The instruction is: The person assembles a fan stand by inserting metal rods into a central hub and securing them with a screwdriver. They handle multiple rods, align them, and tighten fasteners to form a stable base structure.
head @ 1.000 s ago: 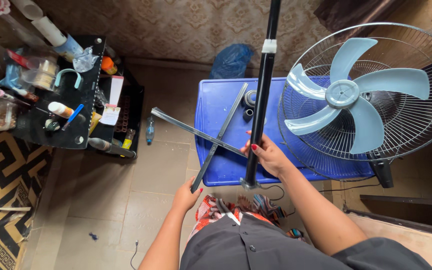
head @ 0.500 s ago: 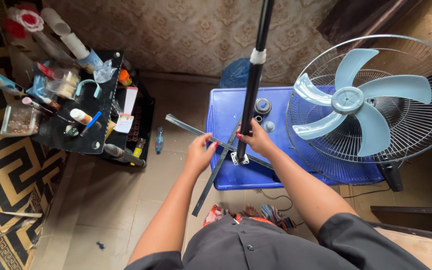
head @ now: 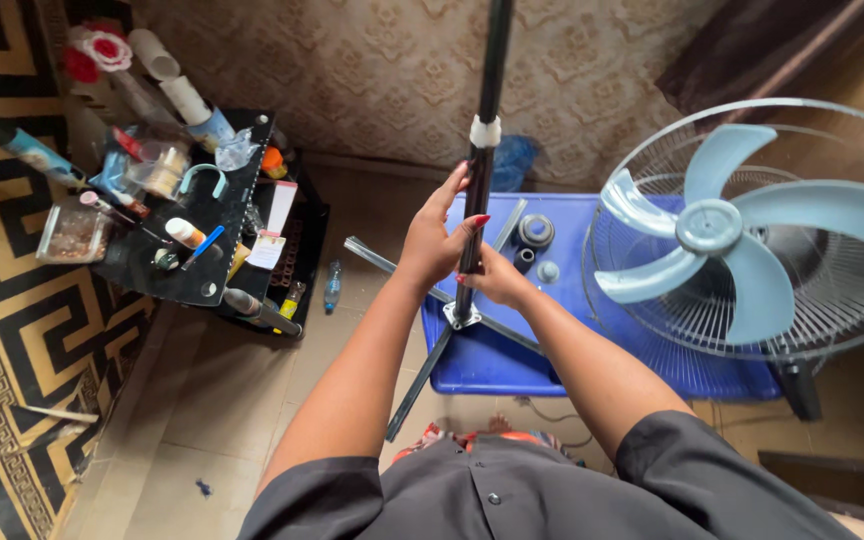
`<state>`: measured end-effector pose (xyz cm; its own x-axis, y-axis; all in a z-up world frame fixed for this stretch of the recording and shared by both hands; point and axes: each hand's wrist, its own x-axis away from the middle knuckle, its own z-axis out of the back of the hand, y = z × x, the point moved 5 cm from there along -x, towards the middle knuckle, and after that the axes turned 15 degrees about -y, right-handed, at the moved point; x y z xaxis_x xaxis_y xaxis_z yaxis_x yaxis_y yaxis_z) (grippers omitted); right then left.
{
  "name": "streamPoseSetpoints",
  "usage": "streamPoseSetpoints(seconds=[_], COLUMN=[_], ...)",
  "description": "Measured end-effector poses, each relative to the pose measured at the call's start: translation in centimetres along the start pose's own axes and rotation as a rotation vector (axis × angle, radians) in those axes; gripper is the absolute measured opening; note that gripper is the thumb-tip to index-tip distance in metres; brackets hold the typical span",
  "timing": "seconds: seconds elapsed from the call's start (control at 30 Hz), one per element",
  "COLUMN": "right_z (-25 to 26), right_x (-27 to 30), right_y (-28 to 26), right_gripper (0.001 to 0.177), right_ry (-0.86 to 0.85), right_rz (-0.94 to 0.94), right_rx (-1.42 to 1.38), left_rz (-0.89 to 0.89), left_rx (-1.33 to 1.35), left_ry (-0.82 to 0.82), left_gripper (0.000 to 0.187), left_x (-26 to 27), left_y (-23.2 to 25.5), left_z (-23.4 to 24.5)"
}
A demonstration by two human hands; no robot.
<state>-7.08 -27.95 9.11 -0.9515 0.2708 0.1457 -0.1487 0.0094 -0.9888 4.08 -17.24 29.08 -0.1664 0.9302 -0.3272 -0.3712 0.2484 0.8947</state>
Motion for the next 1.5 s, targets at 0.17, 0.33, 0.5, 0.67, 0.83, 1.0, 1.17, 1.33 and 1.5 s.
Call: streamPoseSetpoints(seconds=[0.17,0.33,0.5,0.67,0.83,1.0,1.17,1.33,1.5], right_z=[1.5,2.7,2.3,1.6,0.5,-0.3,-0.5,-0.5,-0.4], right_x=[-1.0,-1.9,-1.3,-0.8,-0.6,0.3,0.9,1.2,1.3], right_y=[0.2,2.0,2.7,1.6,1.0,-0.1,-1.0,-0.1,0.0], right_gripper=[0.056,0.065,0.061,0.06,0.049,0.032,0.026,0.025,0.025], right_ry=[-0.199,-0.273,-0.301,-0.31,-0.269,-0.25,-0.208,-0.166,-0.149], right_rz=[-0.019,-0.053,-0.019,-0.038,-0.112,-0.095,-0.123,-0.224,-0.181], right_rx=[0.057,-0.008,0.101,0.158,0.274,0.389,0.46,0.508,0.481], left_rz=[0.049,-0.041,0.082,0.071,0.116,0.056,0.058,0.065,0.061], left_rx=[0.019,0.32,0.192,0.349,0.386,0.35,0.401,0.467,0.475], left_ry=[0.098,0.11,0.108,0.058,-0.043,-0.105,-0.175,-0.248,-0.303], left_gripper=[0.091,0.063,0.045,0.047,0.045,0.041,0.046,0.045,0.047], left_x=[-2.1,-3.5,-2.7,-1.5,-0.3,0.6,0.9,1.0,1.0], left_y=[-1.7,-3.3,-2.1,-1.1,-1.4,-0.9,-0.4,-0.6,-1.2], left_z=[-0.9,-3.6,-4.2,-4.0,-3.6,-3.4,-3.1,-3.5,-3.6])
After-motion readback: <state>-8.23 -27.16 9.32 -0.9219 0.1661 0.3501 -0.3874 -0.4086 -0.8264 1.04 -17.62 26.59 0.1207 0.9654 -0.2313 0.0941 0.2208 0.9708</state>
